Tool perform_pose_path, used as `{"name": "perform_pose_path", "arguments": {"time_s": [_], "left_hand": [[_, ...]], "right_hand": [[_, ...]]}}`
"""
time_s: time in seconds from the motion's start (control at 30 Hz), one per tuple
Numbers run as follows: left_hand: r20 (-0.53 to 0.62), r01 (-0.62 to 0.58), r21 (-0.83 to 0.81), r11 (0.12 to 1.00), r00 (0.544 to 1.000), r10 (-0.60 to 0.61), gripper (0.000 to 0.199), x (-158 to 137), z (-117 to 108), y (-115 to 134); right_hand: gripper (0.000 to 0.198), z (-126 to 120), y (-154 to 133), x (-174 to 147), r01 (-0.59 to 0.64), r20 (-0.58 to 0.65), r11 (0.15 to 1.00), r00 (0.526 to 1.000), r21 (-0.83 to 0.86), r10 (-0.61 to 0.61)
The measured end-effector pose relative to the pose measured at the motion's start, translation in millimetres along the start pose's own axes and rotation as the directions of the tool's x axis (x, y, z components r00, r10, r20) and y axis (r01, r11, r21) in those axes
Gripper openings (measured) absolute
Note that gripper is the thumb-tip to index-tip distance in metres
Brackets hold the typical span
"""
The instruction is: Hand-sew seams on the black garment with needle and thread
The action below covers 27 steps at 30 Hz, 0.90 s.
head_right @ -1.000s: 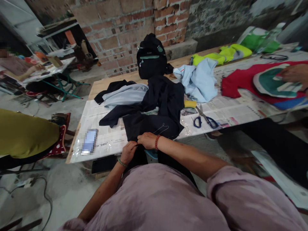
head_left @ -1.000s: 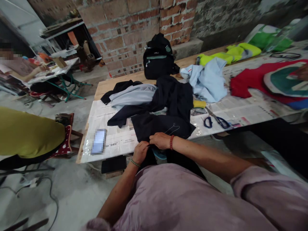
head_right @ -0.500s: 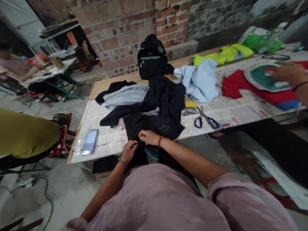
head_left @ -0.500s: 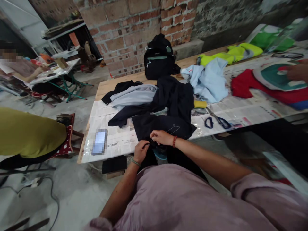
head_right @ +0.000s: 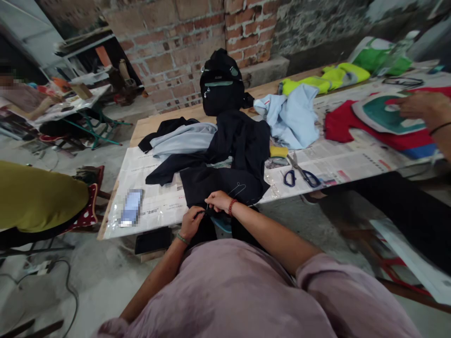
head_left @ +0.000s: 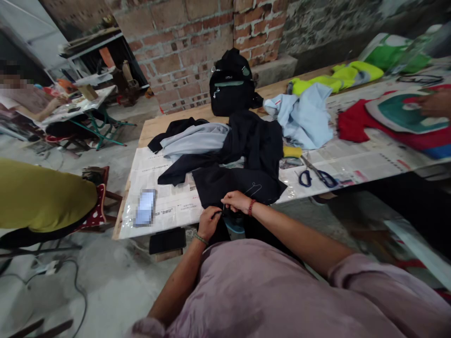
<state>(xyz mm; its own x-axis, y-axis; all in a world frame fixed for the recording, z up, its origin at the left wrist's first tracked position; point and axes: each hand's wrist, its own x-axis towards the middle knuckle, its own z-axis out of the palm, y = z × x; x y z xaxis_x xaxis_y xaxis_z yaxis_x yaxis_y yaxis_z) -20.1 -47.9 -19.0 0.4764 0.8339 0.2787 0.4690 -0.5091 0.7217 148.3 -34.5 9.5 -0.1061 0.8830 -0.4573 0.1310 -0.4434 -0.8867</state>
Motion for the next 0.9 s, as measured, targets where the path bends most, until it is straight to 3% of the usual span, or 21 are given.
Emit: {"name": "perform_pose_path", "arguments": {"time_s": [0.13,0.27,0.37,0.5,0.57,0.63,0.7,0.73,0.8,0.87,0.9], "left_hand": [[0.008,-0.009,0.011,1.000,1.000,0.009,0.013,0.0,1.8,0.1],[0.018,-0.014,0.025,1.000,1.000,0.013,0.016,-0.9,4.4,-2.4],[-0.008,0.018,0.020,1.000,1.000,-0.018,0.019,-2.5,6.4,-4.4],[-0.045,0.100,-0.019,0.995,0.994,-0.100,0.017,0.0,5.9,-2.3],[-0.063,0.157,-0.052,0.986,0.985,-0.160,0.015,3.8,3.7,0.6],[-0.072,0.209,-0.076,0.975,0.974,-0.215,0.013,7.8,1.3,3.3],[-0.071,0.247,-0.095,0.964,0.964,-0.254,0.011,10.5,-0.2,4.8],[-0.069,0.260,-0.103,0.960,0.961,-0.268,0.011,11.2,-0.5,5.0],[-0.071,0.274,-0.113,0.955,0.956,-0.283,0.011,11.2,-0.1,4.8],[-0.077,0.271,-0.109,0.956,0.957,-0.280,0.011,10.2,0.9,4.2],[-0.078,0.264,-0.104,0.959,0.959,-0.273,0.011,9.6,1.4,4.0]], "right_hand": [[0.019,4.9,1.3,-2.4,-0.005,-0.027,0.998,1.000,-0.065,0.003],[0.021,12.9,2.1,-5.5,0.059,-0.072,0.971,0.994,-0.230,-0.078],[0.022,16.7,3.9,-6.1,0.111,-0.080,0.931,0.986,-0.348,-0.148],[0.020,13.2,5.0,-7.5,0.126,-0.032,0.923,0.988,-0.364,-0.148],[0.018,8.6,5.1,-13.2,0.242,-0.102,0.903,0.950,-0.355,-0.294],[0.018,4.5,7.1,-24.1,0.377,-0.244,0.854,0.845,-0.359,-0.475],[0.015,3.4,13.2,-38.9,0.457,-0.309,0.805,0.758,-0.378,-0.575],[0.017,4.3,17.8,-46.4,0.488,-0.265,0.782,0.753,-0.388,-0.602],[0.022,8.3,29.6,-58.5,0.541,-0.046,0.742,0.795,-0.395,-0.605],[0.018,12.8,41.9,-63.6,0.558,0.186,0.734,0.827,-0.387,-0.530],[0.014,14.2,47.3,-63.4,0.547,0.246,0.741,0.837,-0.390,-0.489]]}}
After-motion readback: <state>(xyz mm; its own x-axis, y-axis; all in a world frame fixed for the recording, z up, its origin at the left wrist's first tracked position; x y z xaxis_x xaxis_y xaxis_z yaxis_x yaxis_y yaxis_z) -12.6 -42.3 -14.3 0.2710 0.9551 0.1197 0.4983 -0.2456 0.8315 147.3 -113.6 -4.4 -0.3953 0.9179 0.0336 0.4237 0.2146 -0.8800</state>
